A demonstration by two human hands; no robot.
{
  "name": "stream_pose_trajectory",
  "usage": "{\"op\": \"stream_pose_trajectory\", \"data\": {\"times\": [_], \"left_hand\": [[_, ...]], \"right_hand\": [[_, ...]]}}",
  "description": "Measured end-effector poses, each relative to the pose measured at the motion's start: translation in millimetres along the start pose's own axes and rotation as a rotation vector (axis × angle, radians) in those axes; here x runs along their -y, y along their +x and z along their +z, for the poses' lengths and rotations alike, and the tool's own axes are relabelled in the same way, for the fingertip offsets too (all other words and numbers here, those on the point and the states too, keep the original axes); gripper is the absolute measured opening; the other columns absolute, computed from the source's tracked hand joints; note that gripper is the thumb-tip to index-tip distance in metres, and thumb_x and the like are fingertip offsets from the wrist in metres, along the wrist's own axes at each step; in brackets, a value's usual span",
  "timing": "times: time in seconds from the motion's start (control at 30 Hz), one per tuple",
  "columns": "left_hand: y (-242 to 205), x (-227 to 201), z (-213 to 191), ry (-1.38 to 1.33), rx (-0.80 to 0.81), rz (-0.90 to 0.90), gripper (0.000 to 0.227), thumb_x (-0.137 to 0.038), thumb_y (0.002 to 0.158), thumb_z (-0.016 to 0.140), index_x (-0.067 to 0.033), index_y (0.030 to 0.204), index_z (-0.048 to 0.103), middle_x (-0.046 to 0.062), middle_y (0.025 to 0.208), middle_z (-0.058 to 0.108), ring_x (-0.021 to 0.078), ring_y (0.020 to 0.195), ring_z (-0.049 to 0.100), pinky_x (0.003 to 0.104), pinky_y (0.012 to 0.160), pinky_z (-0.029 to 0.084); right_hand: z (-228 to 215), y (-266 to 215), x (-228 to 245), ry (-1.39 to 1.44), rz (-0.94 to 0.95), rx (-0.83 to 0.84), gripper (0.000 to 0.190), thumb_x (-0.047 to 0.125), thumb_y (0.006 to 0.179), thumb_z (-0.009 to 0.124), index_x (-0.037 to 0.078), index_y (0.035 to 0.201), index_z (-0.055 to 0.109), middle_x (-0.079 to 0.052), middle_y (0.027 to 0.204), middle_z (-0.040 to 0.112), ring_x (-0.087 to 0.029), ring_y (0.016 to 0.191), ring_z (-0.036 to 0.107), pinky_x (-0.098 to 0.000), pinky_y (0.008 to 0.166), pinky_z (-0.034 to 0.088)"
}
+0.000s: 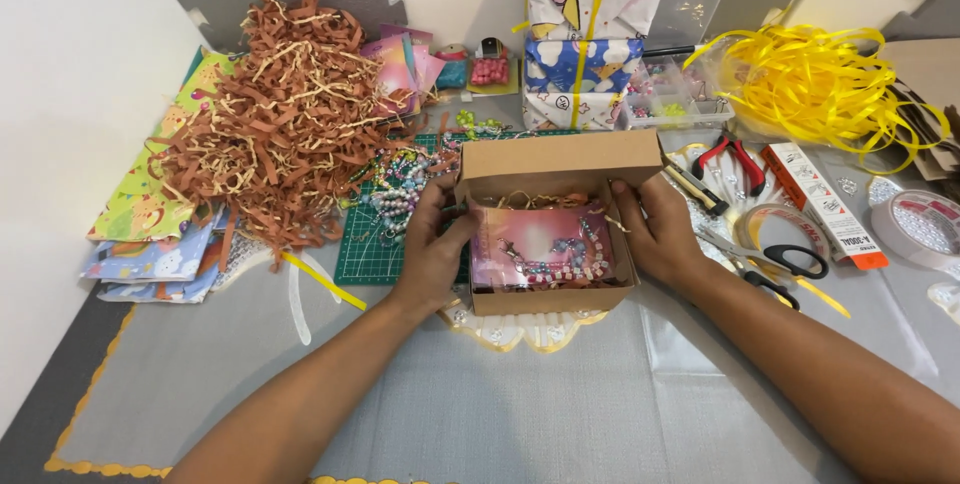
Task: Filling a small box with shredded paper, placing a jewelry item inside, and preparing to wrap the box with decorative paper.
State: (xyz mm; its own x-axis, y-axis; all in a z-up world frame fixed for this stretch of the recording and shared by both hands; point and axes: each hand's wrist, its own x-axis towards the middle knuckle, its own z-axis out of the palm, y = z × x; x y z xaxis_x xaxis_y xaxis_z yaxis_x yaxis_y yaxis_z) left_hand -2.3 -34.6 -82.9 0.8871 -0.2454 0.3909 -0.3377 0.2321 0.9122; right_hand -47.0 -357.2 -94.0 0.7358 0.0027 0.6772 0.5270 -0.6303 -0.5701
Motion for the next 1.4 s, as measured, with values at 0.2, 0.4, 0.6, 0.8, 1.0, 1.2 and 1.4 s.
{"op": "stream_pose_trajectory", "data": {"times": [0.2, 0.4, 0.6, 0.8, 1.0, 1.2, 1.4], "left_hand": [[5.2, 4.3, -8.4, -0.097, -0.005, 0.004, 0.048, -0.019, 0.106, 0.064, -0.0010, 0.151, 0.067, 0.016, 0.126, 0.068, 0.0276, 0.123, 0.057, 0.047, 0.107, 0.045], [1.5, -19.7, 8.2, -0.026, -0.053, 0.042, 0.037, -0.008, 0.108, 0.065, -0.0036, 0.143, 0.076, 0.010, 0.116, 0.071, 0.0215, 0.119, 0.062, 0.042, 0.105, 0.050], [3.8, -22.6, -1.3, 0.199, -0.064, 0.188, 0.034, -0.004, 0.105, 0.070, -0.0054, 0.139, 0.075, 0.017, 0.120, 0.076, 0.0308, 0.121, 0.069, 0.053, 0.107, 0.054], [5.3, -24.7, -9.0, 0.190, -0.020, 0.237, 0.025, -0.002, 0.105, 0.080, -0.0069, 0.130, 0.082, 0.012, 0.124, 0.075, 0.0308, 0.124, 0.075, 0.051, 0.106, 0.060], [12.8, -14.6, -23.6, 0.148, 0.023, 0.302, 0.017, -0.001, 0.105, 0.084, -0.0033, 0.121, 0.086, 0.013, 0.120, 0.078, 0.0334, 0.122, 0.080, 0.050, 0.105, 0.065], [14.4, -26.1, -27.2, 0.254, 0.128, 0.360, 0.025, 0.006, 0.101, 0.085, -0.0038, 0.123, 0.083, 0.014, 0.122, 0.072, 0.0386, 0.124, 0.078, 0.055, 0.108, 0.064], [18.6, -44.3, -36.1, 0.410, 0.253, 0.445, 0.053, 0.018, 0.082, 0.067, -0.0075, 0.126, 0.082, 0.017, 0.124, 0.073, 0.0440, 0.126, 0.076, 0.061, 0.108, 0.064]], "right_hand": [[3.7, -4.1, -13.1, -0.011, -0.040, -0.017, 0.017, 0.006, 0.123, 0.059, -0.002, 0.125, 0.074, -0.023, 0.106, 0.074, -0.052, 0.103, 0.077, -0.0590, 0.091, 0.061], [3.0, -1.7, -1.8, -0.035, -0.070, -0.031, 0.015, 0.004, 0.122, 0.062, -0.004, 0.115, 0.073, -0.024, 0.094, 0.071, -0.056, 0.094, 0.074, -0.0591, 0.083, 0.058], [7.6, -1.8, 2.6, 0.009, -0.078, -0.052, 0.020, 0.003, 0.122, 0.064, -0.005, 0.105, 0.069, -0.029, 0.087, 0.068, -0.058, 0.085, 0.070, -0.0584, 0.075, 0.055], [7.5, 12.7, 31.2, 0.280, -0.093, -0.048, 0.028, 0.006, 0.123, 0.058, 0.000, 0.116, 0.084, -0.017, 0.111, 0.080, -0.032, 0.106, 0.075, -0.0497, 0.099, 0.059], [-8.4, 16.0, 65.5, 0.291, -0.071, 0.031, 0.040, 0.035, 0.115, 0.068, 0.003, 0.135, 0.081, -0.015, 0.122, 0.079, -0.031, 0.115, 0.076, -0.0475, 0.109, 0.056], [-7.3, 13.3, 48.2, 0.226, -0.088, 0.066, 0.039, 0.035, 0.111, 0.075, 0.005, 0.137, 0.079, -0.015, 0.125, 0.078, -0.035, 0.113, 0.078, -0.0501, 0.110, 0.056], [-9.1, 14.6, 68.9, 0.067, -0.062, 0.148, 0.041, 0.025, 0.110, 0.079, 0.015, 0.149, 0.076, -0.013, 0.131, 0.076, -0.040, 0.111, 0.080, -0.0543, 0.111, 0.058]]}}
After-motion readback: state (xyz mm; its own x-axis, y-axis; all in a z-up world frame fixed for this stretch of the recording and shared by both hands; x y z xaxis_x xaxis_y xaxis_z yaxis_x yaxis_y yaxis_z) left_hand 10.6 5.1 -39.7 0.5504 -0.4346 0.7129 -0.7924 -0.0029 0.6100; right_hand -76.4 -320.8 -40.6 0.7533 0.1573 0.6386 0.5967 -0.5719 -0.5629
